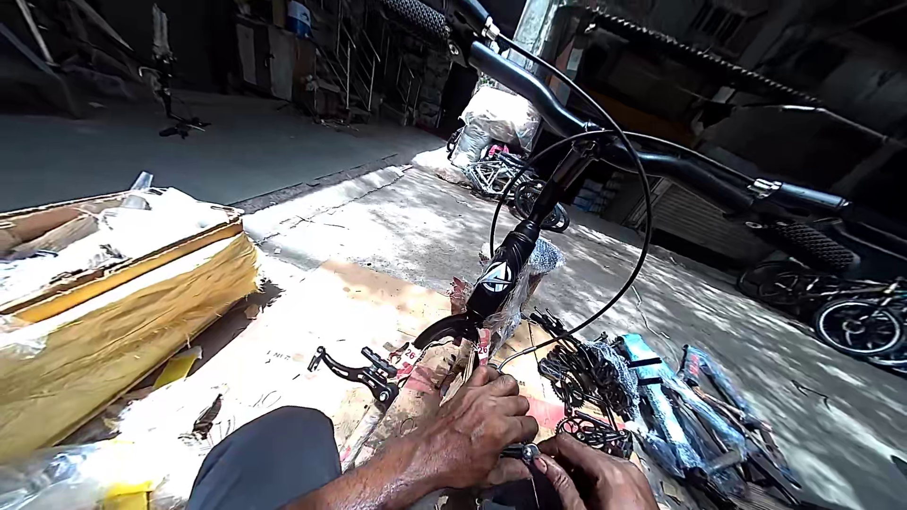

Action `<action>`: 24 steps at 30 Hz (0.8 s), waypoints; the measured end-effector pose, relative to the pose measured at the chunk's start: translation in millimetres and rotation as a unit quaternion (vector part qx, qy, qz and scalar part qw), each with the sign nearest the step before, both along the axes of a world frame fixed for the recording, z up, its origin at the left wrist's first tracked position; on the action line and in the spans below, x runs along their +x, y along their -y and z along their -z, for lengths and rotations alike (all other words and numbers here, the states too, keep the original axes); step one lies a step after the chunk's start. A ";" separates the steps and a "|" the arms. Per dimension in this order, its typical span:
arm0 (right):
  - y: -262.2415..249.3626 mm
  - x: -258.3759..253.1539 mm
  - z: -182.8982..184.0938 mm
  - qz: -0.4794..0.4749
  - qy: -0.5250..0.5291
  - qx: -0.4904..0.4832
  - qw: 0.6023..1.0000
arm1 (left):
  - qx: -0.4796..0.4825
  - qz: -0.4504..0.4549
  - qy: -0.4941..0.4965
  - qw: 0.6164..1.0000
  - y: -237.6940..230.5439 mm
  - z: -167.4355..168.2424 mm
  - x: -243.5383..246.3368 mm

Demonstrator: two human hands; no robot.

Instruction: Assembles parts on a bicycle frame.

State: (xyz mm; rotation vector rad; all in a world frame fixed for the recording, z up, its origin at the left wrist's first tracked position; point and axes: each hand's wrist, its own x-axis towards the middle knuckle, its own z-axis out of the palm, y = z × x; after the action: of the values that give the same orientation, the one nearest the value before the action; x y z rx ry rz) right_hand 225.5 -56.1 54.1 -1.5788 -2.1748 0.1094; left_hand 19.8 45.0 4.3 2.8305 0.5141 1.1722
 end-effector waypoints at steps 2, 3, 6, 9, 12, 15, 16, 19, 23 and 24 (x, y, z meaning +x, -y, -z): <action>1.1 -7.2 12.2 0.012 -0.142 -0.033 0.989 | 0.002 -0.005 0.018 1.000 -0.4 2.6 -0.4; 3.3 -15.5 24.6 0.007 -0.285 -0.062 0.956 | -0.001 -0.006 0.029 1.000 -1.0 4.1 -1.2; 16.2 -45.8 54.1 0.034 -0.584 -0.104 0.805 | -0.006 0.002 0.023 1.000 -2.5 3.8 -4.6; 17.6 -37.5 52.6 0.019 -0.505 -0.061 0.861 | -0.010 0.001 0.016 1.000 -1.2 5.0 -3.7; 6.7 -8.2 32.9 -0.005 -0.253 -0.017 0.967 | -0.006 -0.005 0.002 1.000 -0.5 4.0 -1.7; -3.1 5.7 -3.5 -0.002 -0.024 -0.032 0.999 | -0.003 -0.011 0.001 1.000 0.9 4.7 2.6; -7.2 7.2 -12.3 -0.008 0.034 -0.038 0.999 | -0.001 -0.012 0.003 1.000 1.0 5.1 3.5; -11.8 3.4 -19.9 -0.012 0.096 -0.048 0.994 | 0.008 -0.015 0.015 1.000 0.6 6.5 3.8; 0.7 -8.6 13.3 0.002 -0.265 -0.095 0.960 | 0.007 -0.014 0.020 1.000 -1.0 5.5 -0.9; 5.2 -16.1 23.1 0.007 -0.378 -0.110 0.919 | 0.004 -0.013 0.021 1.000 -1.2 5.1 -1.7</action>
State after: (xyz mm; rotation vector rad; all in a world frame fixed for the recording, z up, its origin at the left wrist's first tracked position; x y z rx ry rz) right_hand 209.3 -61.2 31.0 -1.3424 -1.5683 0.8385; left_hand 18.2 46.2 -0.8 2.8080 0.5465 1.2382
